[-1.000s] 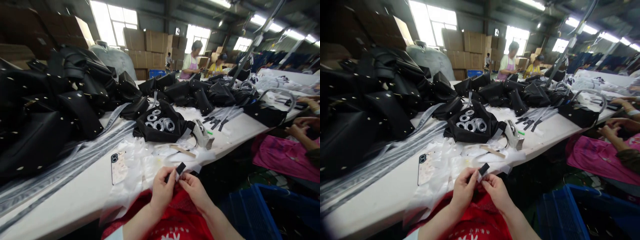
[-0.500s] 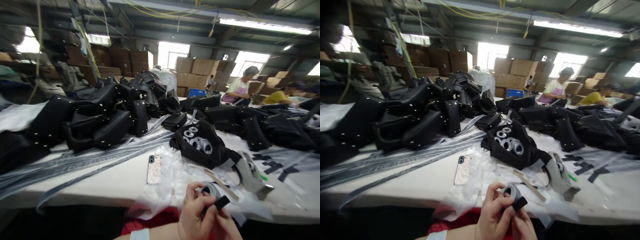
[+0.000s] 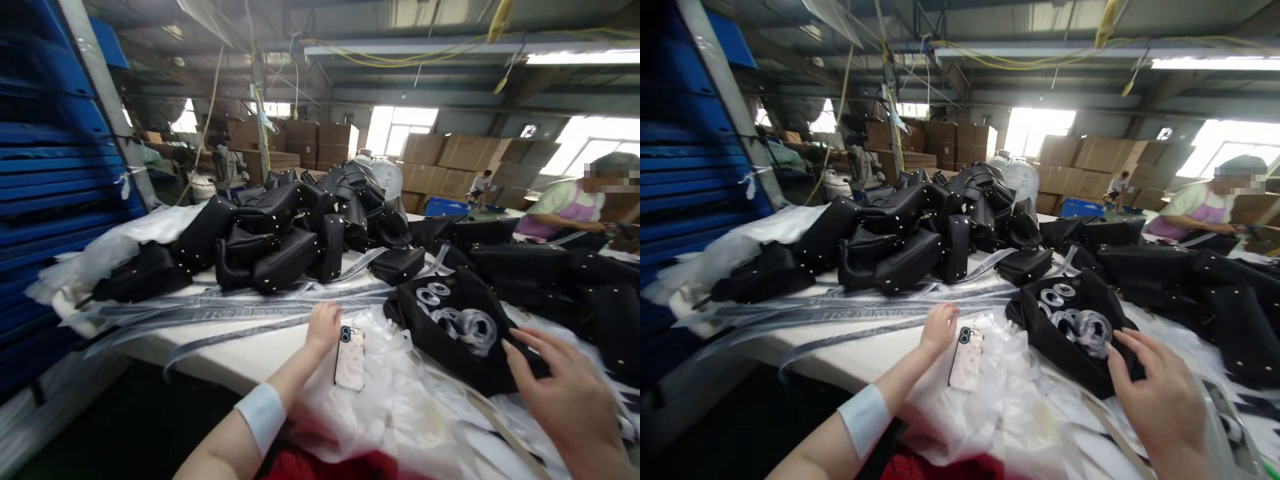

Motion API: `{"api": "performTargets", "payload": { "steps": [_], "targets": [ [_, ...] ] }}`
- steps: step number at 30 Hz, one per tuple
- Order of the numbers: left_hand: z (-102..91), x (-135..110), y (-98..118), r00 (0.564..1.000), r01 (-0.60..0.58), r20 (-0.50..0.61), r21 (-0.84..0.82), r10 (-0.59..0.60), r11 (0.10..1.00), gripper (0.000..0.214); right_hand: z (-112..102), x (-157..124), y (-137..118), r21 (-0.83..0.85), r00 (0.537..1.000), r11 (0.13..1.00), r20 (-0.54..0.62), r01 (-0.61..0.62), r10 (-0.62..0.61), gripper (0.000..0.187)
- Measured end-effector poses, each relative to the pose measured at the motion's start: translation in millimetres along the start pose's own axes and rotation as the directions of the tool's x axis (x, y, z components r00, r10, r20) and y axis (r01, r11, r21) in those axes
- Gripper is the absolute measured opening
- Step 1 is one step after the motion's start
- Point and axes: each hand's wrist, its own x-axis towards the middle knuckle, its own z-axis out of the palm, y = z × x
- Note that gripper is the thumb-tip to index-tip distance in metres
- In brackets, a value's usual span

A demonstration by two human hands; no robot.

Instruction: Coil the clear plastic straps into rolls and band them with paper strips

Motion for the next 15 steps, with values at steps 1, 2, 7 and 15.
{"api": "performTargets", "payload": {
  "steps": [1,2,7,15],
  "targets": [
    [-1.6,12,-19,0.999,0.036,0.004,0.046,-0.036,0.998,0.027,-3,-8,-8,0.05,1.0,0.999,-0.014,0.004,-0.004,0.034],
    [-2.4,23,-36,0.998,0.064,0.014,0.09,-0.066,0.994,0.029,-5,-19,-16,0.106,1.0,0.994,-0.002,0.016,-0.016,0.03],
    [3.7,51,-79,0.98,0.112,0.127,0.274,-0.151,0.955,0.035,7,-92,-34,0.253,0.963,0.967,0.265,-0.018,-0.051,0.021],
    [-17.3,59,-68,0.979,0.037,0.17,0.375,-0.108,0.926,0.022,7,-124,-8,0.273,0.864,0.921,0.49,-0.278,0.116,0.024]
  ]
}}
